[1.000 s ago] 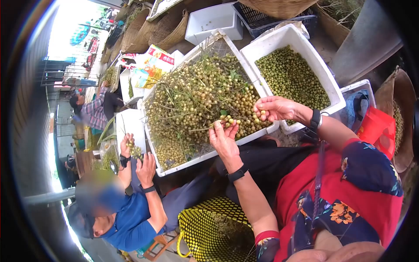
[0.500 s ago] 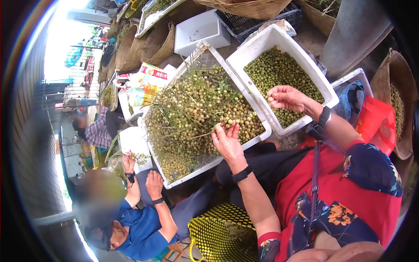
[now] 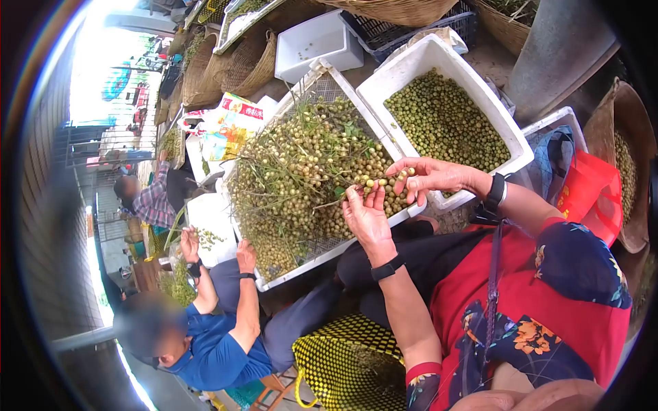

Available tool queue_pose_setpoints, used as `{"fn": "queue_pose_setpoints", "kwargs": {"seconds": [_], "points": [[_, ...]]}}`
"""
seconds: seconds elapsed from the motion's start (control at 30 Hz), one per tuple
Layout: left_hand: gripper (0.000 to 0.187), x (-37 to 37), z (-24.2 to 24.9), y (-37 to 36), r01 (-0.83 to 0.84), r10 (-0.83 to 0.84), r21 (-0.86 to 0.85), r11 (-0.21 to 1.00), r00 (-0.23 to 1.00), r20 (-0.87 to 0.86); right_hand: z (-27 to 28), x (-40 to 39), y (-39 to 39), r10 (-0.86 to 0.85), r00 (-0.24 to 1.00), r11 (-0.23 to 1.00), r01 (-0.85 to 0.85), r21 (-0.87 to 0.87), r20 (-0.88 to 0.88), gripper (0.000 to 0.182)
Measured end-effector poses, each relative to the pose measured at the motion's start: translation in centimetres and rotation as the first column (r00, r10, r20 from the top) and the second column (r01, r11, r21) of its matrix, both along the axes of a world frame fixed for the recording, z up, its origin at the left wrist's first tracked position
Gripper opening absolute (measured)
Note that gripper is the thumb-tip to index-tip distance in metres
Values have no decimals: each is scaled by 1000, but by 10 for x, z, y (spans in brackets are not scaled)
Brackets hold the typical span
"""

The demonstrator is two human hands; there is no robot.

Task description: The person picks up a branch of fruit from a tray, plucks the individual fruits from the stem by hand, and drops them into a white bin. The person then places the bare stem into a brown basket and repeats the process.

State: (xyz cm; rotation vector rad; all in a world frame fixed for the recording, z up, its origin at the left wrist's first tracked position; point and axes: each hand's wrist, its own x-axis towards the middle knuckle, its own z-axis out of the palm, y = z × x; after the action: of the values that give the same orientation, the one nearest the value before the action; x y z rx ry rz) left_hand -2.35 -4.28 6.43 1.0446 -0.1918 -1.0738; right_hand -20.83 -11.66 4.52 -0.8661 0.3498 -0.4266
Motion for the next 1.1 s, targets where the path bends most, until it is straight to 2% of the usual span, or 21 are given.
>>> {"fn": "queue_pose_setpoints", "kwargs": {"seconds": [0.2,0.27,0.33,0.37,0.43,0.47,0.5,0.53,0.57,0.6,0.67,0.7,0.73,0.77,0.8,0.83,0.87,0.9,1.0,1.03,1.1], "points": [[26,0,-3,7,-19,18,34,999,999,31,-21,4,-3,105,995,991,-104,-88,-1,47],[26,1,-1,9,-29,28,35,999,999,36,-4,5,-3,160,987,982,-157,-102,22,47],[27,6,4,11,-108,99,85,991,989,108,-9,2,0,200,980,978,-198,-73,18,44],[28,14,1,14,-130,124,47,990,985,123,-8,0,-1,209,978,975,-207,-75,20,44],[28,29,3,20,-149,147,10,989,981,124,-14,-12,-7,140,986,983,-150,-109,-96,42],[27,33,5,23,-166,164,7,986,979,123,-13,-18,-11,80,988,971,-107,-212,-133,39],[27,36,7,25,-176,174,7,984,977,125,-19,-26,-20,41,974,974,-89,-207,-224,38],[27,39,9,28,-169,167,0,986,978,122,-22,-32,-24,-255,911,713,-49,-700,-323,39],[27,40,10,30,-160,160,-10,987,980,118,-25,-35,-27,-543,808,223,-124,-967,-228,41],[28,40,10,30,-158,159,-21,987,980,116,-31,-34,-26,-543,808,222,-124,-967,-228,41],[28,35,12,27,-172,173,-21,985,980,102,-24,-28,-26,-789,510,75,-473,-878,-342,45],[28,32,12,26,-198,199,-12,980,976,89,-23,-20,-24,-675,617,245,-329,-912,-404,39],[27,30,11,28,-174,176,-31,984,981,86,-18,-9,-19,-430,780,524,-194,-829,-454,42],[28,30,9,28,-155,157,-35,987,984,82,-11,4,-14,-171,908,768,-120,-630,-382,45],[28,30,7,30,-142,145,-43,989,986,82,-8,17,-3,-37,970,895,-75,-441,-240,49],[28,30,6,31,-131,135,-52,990,987,84,-6,31,7,64,996,972,-77,-222,-61,53],[27,30,7,34,-133,135,-36,990,988,78,-3,41,13,120,993,986,-117,-123,21,59],[27,31,6,38,-147,150,-37,988,985,83,0,50,18,117,989,992,-111,-66,86,49],[26,41,6,52,-130,136,-65,989,986,95,-5,71,27,54,998,999,-55,4,29,29],[26,47,5,58,-150,156,-65,987,982,104,-1,74,26,65,998,997,-66,35,27,27],[25,59,3,67,-201,214,-96,975,965,155,-3,76,23,90,995,996,-91,-22,-48,26]]}}
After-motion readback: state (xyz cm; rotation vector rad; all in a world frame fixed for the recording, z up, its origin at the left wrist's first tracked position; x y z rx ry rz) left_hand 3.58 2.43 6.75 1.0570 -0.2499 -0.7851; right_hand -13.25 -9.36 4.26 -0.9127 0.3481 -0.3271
